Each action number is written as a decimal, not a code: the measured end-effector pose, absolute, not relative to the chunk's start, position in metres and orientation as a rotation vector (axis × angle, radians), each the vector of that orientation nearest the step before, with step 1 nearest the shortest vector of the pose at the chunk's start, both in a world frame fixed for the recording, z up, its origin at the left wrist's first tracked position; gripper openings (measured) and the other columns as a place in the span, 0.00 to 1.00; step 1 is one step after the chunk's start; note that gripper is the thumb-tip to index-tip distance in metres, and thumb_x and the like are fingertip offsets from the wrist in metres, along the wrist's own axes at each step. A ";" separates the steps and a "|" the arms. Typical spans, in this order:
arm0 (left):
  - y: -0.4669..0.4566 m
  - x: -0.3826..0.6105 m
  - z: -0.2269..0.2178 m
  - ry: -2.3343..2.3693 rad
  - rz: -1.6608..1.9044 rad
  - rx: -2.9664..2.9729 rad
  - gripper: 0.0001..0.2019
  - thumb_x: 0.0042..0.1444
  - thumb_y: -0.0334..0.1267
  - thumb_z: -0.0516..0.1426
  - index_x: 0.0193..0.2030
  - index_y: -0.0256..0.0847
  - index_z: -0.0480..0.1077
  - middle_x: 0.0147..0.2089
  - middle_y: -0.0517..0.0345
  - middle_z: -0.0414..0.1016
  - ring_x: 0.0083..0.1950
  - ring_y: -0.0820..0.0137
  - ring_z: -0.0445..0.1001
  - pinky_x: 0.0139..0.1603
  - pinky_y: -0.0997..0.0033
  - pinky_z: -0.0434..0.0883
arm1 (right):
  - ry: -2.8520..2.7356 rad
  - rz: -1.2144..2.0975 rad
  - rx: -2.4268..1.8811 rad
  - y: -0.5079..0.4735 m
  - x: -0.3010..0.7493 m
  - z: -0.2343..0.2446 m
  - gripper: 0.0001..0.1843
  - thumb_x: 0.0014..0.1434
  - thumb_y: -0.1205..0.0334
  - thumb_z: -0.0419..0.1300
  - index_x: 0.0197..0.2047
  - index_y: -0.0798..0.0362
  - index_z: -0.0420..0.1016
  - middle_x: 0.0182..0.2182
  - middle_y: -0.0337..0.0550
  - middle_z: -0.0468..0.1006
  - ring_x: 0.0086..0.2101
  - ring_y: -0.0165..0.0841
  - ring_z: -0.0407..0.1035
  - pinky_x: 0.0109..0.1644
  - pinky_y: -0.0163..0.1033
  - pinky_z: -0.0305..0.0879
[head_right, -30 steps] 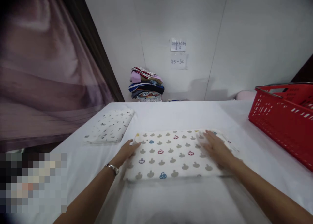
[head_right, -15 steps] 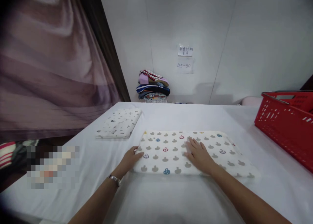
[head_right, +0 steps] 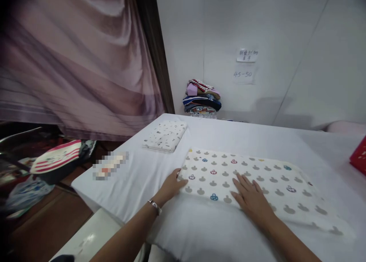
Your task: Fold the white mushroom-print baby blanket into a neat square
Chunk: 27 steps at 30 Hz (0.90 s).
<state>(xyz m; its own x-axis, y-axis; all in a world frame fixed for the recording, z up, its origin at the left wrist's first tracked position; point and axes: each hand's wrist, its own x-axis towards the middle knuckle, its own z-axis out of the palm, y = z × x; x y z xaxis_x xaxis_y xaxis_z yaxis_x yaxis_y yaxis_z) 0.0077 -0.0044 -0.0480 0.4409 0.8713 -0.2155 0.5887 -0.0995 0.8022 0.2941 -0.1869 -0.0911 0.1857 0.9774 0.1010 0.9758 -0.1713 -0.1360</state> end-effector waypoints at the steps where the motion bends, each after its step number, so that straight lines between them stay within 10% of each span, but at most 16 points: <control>1: -0.004 0.008 -0.049 1.265 0.390 1.793 0.30 0.49 0.41 0.58 0.59 0.37 0.59 0.52 0.47 0.72 0.49 0.61 0.72 0.46 0.70 0.66 | -1.898 0.022 -2.278 -0.187 0.294 -0.090 0.30 0.63 0.42 0.41 0.64 0.43 0.56 0.65 0.37 0.49 0.63 0.40 0.44 0.64 0.55 0.46; 27: 0.021 0.024 -0.027 1.137 0.272 1.183 0.22 0.50 0.52 0.58 0.45 0.37 0.71 0.42 0.51 0.77 0.44 0.62 0.75 0.37 0.69 0.72 | -1.674 -0.044 -2.453 -0.126 0.306 -0.081 0.29 0.63 0.57 0.37 0.64 0.58 0.56 0.64 0.48 0.52 0.64 0.40 0.43 0.64 0.53 0.41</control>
